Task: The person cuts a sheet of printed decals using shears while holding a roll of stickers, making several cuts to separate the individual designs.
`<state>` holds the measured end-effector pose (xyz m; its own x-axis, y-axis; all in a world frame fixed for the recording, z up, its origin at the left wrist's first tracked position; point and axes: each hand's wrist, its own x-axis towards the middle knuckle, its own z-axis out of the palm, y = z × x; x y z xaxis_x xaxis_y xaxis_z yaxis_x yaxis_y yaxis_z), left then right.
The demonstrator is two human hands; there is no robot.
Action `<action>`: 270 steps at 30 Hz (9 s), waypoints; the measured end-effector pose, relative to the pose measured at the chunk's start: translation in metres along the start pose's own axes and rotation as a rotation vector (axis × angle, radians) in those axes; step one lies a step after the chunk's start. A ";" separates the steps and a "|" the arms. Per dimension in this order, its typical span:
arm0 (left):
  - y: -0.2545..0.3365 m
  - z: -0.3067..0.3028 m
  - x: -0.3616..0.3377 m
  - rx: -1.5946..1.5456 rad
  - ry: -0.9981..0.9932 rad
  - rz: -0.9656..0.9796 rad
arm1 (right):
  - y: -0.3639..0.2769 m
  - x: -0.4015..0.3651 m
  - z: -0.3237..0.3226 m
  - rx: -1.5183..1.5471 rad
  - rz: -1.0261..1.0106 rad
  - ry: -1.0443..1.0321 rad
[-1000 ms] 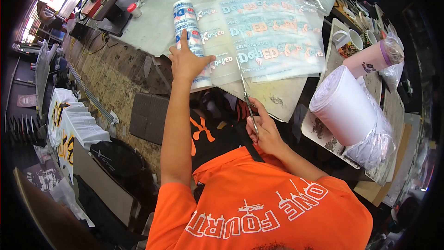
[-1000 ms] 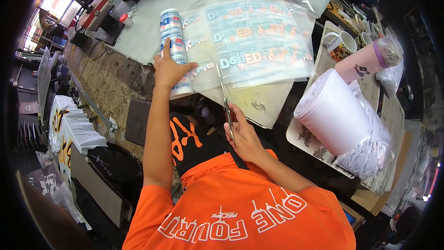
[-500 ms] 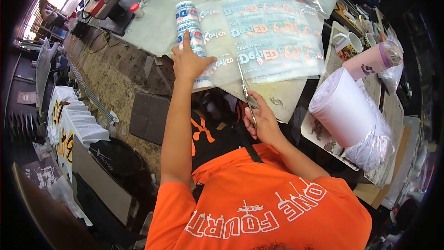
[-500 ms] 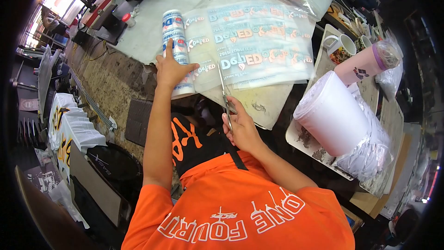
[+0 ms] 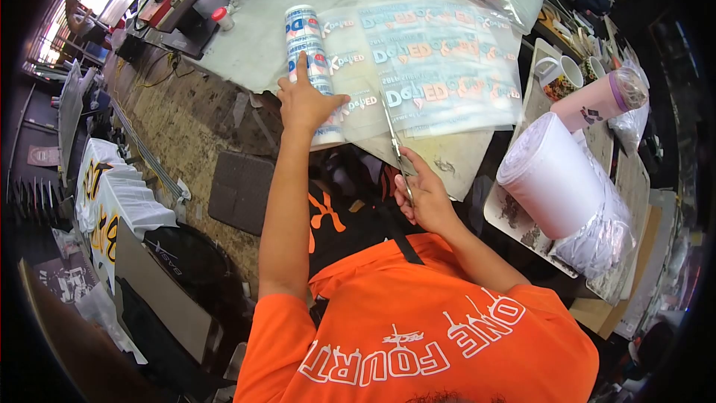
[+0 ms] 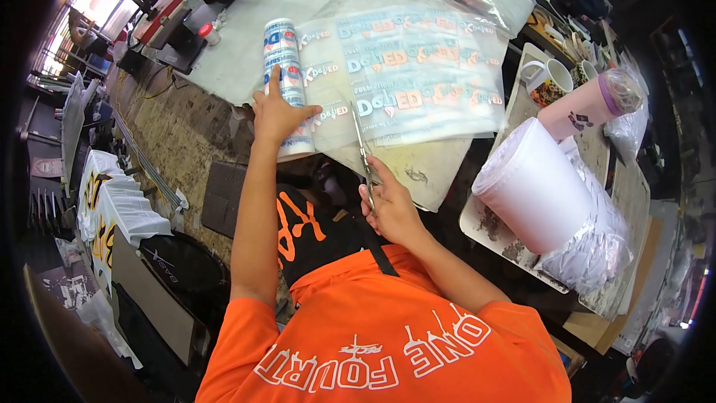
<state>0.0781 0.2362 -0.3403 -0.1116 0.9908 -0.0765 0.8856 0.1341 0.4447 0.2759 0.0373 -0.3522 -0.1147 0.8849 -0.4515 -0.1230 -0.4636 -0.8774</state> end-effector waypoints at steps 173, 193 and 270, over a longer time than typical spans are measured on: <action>0.014 0.059 -0.023 -0.426 0.142 0.082 | -0.069 0.161 -0.076 -0.336 -0.674 0.323; -0.243 0.024 -0.436 -0.590 -0.577 -1.062 | -0.067 0.204 -0.015 -0.174 -0.768 0.213; -0.186 0.029 -0.496 -0.895 -0.310 -0.994 | -0.072 0.211 -0.014 -0.372 -0.772 0.362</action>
<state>-0.0185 -0.2808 -0.4111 -0.3128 0.4425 -0.8404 -0.1111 0.8617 0.4950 0.2743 0.2580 -0.3870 0.1896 0.9313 0.3110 0.2939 0.2484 -0.9230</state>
